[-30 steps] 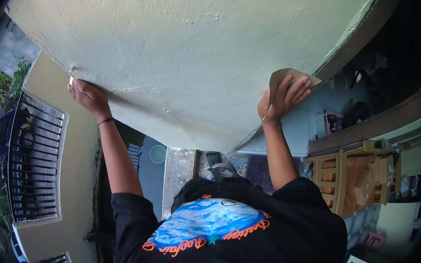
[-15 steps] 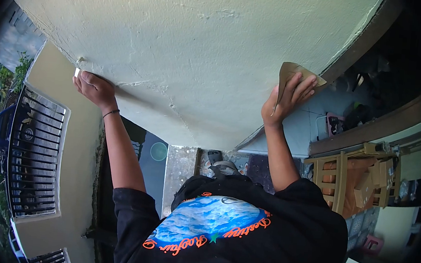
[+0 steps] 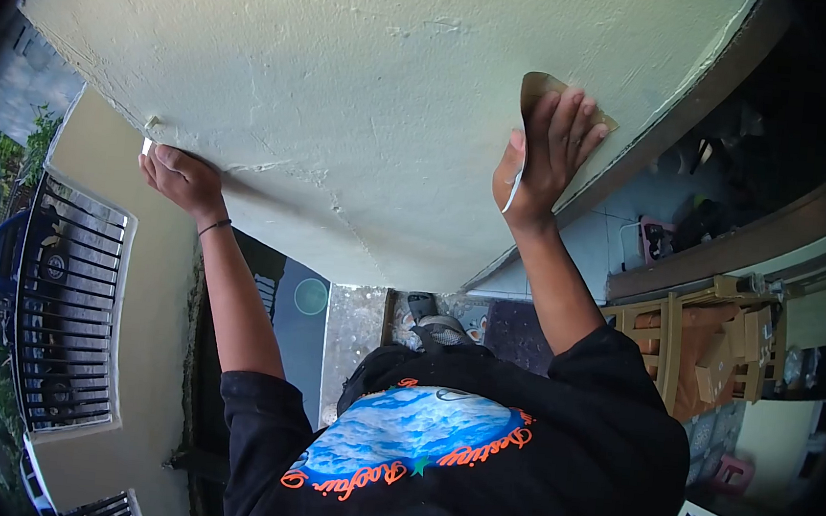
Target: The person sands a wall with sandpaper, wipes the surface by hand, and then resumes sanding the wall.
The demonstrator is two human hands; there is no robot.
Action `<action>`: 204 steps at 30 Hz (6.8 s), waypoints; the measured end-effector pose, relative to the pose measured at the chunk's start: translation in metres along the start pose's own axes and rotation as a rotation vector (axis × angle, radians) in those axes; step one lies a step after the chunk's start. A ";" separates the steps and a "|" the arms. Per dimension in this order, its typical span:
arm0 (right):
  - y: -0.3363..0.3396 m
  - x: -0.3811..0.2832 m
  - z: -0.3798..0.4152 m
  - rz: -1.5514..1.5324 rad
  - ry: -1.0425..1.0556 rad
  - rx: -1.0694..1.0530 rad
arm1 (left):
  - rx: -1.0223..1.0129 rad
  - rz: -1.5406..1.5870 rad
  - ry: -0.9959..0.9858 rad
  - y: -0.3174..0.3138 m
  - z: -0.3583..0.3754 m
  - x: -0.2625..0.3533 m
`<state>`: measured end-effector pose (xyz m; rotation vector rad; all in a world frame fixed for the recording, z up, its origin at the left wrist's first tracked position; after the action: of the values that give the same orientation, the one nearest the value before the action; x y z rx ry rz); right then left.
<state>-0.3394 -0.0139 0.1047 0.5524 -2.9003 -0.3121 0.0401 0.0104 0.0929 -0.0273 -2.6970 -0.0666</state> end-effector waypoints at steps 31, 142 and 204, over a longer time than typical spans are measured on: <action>-0.013 0.062 0.010 -0.222 -0.473 0.382 | 0.017 0.004 -0.072 -0.003 0.001 -0.007; -0.005 -0.007 0.012 -0.167 0.095 -0.154 | -0.113 -0.015 -0.045 0.003 0.004 -0.014; 0.001 0.004 0.016 -0.132 0.148 -0.071 | -0.076 -0.032 -0.058 0.003 0.005 -0.015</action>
<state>-0.3462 -0.0119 0.0902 0.7239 -2.7060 -0.3741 0.0519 0.0140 0.0819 -0.0090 -2.7521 -0.1807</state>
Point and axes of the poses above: each hand's wrist, its own z-axis away from the middle knuckle, its own y-axis out of the back of the hand, x = y × z, the point moved 1 cm from there along -z, towards the middle knuckle, and after that the axes turned 5 degrees about x, right-handed, at the moved point
